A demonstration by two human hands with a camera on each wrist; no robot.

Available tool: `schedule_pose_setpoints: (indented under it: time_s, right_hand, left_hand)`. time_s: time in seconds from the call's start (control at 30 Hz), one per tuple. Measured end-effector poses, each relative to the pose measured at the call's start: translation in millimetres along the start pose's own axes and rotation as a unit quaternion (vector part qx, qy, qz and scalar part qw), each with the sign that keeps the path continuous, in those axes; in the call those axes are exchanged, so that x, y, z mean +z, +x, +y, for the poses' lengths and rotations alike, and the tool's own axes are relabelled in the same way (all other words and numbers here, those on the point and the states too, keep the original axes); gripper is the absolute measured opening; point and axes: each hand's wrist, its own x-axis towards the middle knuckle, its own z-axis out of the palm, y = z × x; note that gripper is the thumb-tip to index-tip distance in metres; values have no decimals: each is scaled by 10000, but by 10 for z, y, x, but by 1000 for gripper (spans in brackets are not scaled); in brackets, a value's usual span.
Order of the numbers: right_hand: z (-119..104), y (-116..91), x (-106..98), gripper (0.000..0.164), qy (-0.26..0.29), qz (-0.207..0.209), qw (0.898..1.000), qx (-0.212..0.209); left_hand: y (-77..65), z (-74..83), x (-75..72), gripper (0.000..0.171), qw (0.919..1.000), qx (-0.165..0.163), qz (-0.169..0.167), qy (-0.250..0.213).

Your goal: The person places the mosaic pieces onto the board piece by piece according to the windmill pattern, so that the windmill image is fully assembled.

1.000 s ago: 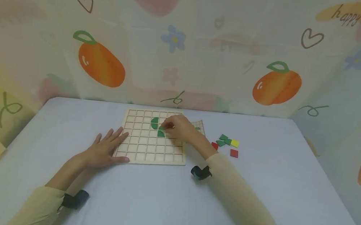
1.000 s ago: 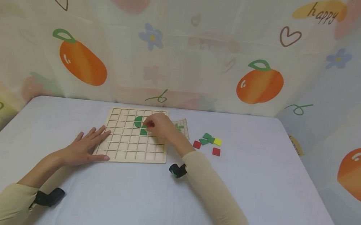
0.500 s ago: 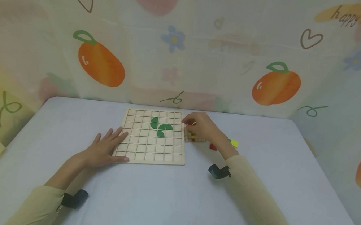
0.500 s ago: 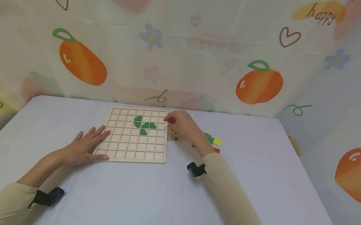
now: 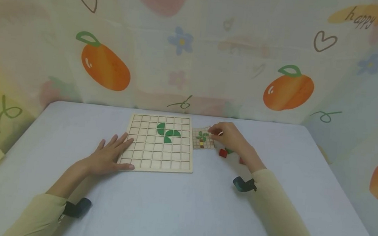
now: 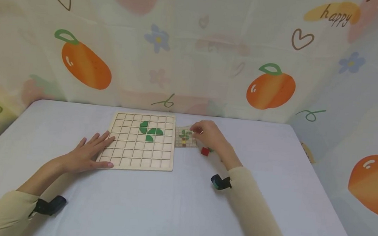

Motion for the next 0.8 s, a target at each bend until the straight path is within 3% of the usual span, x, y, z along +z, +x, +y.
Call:
schedule_pose_setpoints:
  time_s: [0.2, 0.5, 0.8]
  right_hand:
    - [191, -97, -74, 25, -78, 48, 9996, 268]
    - [464, -244, -161, 24, -172, 162, 9986, 466]
    - [637, -357, -167, 26, -60, 110, 9993, 351]
  left_hand:
    - [17, -79, 47, 99, 9998, 146, 108, -94]
    - [27, -72, 45, 101, 9999, -97, 5, 41]
    - [36, -38, 34, 100, 9999, -112, -49, 90]
